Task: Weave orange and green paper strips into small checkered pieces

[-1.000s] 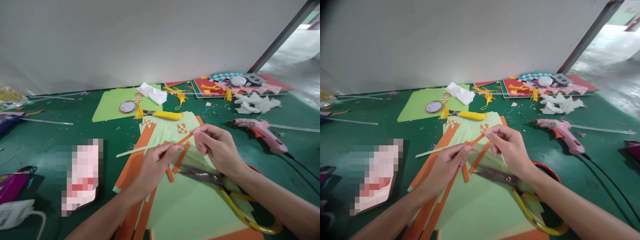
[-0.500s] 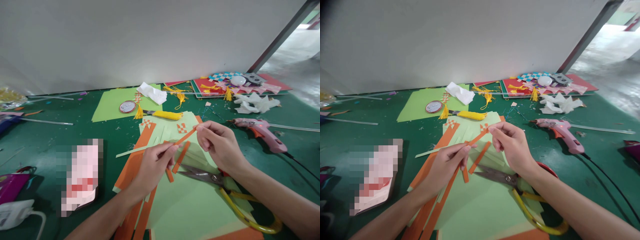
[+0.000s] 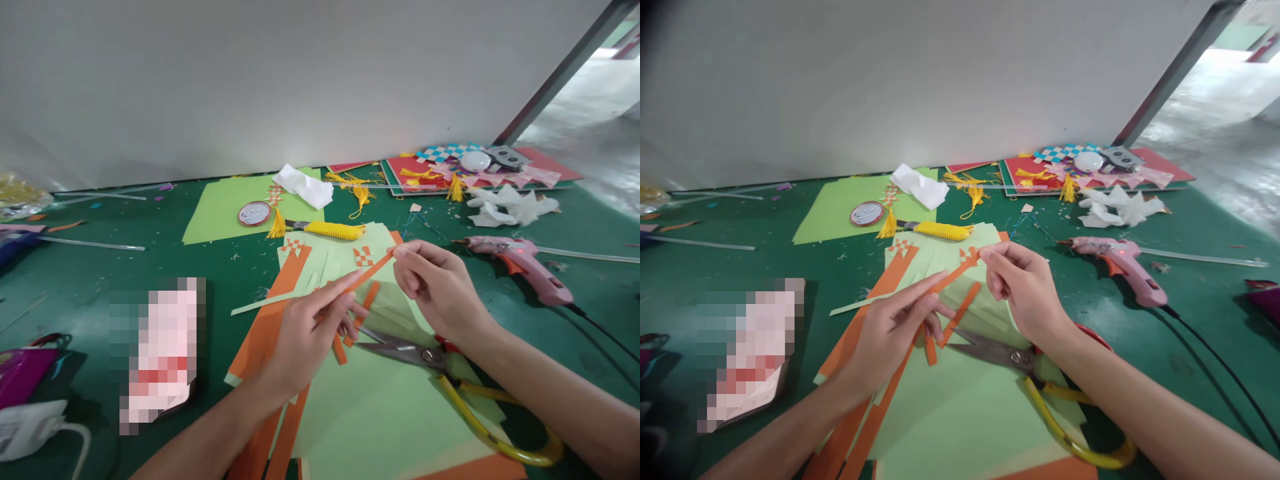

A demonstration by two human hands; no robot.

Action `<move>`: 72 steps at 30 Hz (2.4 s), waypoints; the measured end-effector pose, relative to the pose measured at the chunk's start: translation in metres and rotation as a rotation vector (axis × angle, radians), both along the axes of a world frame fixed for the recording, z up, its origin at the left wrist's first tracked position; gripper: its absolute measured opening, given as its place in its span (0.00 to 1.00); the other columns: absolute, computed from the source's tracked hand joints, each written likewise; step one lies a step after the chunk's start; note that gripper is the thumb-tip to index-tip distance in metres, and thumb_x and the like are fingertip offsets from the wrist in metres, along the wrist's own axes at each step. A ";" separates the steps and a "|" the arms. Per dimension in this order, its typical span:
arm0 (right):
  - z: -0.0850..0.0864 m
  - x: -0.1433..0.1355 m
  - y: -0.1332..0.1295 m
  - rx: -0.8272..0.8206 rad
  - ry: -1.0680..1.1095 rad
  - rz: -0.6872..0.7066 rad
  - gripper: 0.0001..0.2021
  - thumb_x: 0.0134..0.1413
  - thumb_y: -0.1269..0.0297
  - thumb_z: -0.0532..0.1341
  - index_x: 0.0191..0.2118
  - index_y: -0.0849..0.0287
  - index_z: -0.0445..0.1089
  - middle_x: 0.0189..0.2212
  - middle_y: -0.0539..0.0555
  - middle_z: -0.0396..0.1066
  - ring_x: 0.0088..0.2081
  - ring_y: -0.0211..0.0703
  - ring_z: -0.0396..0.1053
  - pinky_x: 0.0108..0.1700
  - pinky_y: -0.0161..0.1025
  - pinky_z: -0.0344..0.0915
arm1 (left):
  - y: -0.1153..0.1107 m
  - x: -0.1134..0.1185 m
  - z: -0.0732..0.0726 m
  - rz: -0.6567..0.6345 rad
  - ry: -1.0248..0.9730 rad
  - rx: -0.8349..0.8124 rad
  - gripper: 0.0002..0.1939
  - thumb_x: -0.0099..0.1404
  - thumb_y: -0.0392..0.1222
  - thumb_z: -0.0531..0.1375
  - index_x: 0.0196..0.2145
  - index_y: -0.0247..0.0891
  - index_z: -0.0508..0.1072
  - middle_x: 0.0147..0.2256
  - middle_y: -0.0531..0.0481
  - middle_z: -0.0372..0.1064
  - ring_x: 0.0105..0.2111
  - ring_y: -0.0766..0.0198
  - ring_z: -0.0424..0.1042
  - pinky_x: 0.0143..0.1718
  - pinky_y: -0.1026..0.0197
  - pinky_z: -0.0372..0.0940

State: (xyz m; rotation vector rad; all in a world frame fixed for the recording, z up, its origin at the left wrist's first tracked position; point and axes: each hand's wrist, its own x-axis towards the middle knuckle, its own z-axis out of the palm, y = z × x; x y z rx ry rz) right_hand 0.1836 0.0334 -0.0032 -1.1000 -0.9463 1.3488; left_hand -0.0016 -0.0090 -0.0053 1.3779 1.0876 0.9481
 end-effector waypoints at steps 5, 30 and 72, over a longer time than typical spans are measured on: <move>0.001 0.000 0.000 -0.015 -0.006 -0.007 0.10 0.52 0.63 0.65 0.23 0.56 0.69 0.13 0.45 0.54 0.17 0.33 0.51 0.20 0.37 0.45 | 0.001 0.000 0.002 0.011 0.045 0.023 0.18 0.70 0.45 0.53 0.55 0.48 0.70 0.33 0.51 0.76 0.23 0.70 0.72 0.24 0.68 0.69; -0.002 0.004 0.003 0.003 0.005 -0.014 0.15 0.52 0.64 0.64 0.20 0.57 0.62 0.15 0.45 0.52 0.18 0.33 0.50 0.21 0.37 0.43 | -0.001 -0.002 0.003 0.055 0.201 0.053 0.23 0.72 0.45 0.49 0.62 0.43 0.61 0.25 0.54 0.76 0.22 0.68 0.70 0.29 0.66 0.65; -0.002 -0.002 -0.014 0.156 -0.237 0.352 0.05 0.54 0.62 0.65 0.32 0.55 0.78 0.22 0.47 0.70 0.19 0.28 0.56 0.19 0.29 0.55 | 0.006 -0.001 0.015 -0.233 -0.167 -0.362 0.21 0.69 0.52 0.51 0.33 0.33 0.75 0.29 0.45 0.76 0.25 0.65 0.75 0.31 0.64 0.68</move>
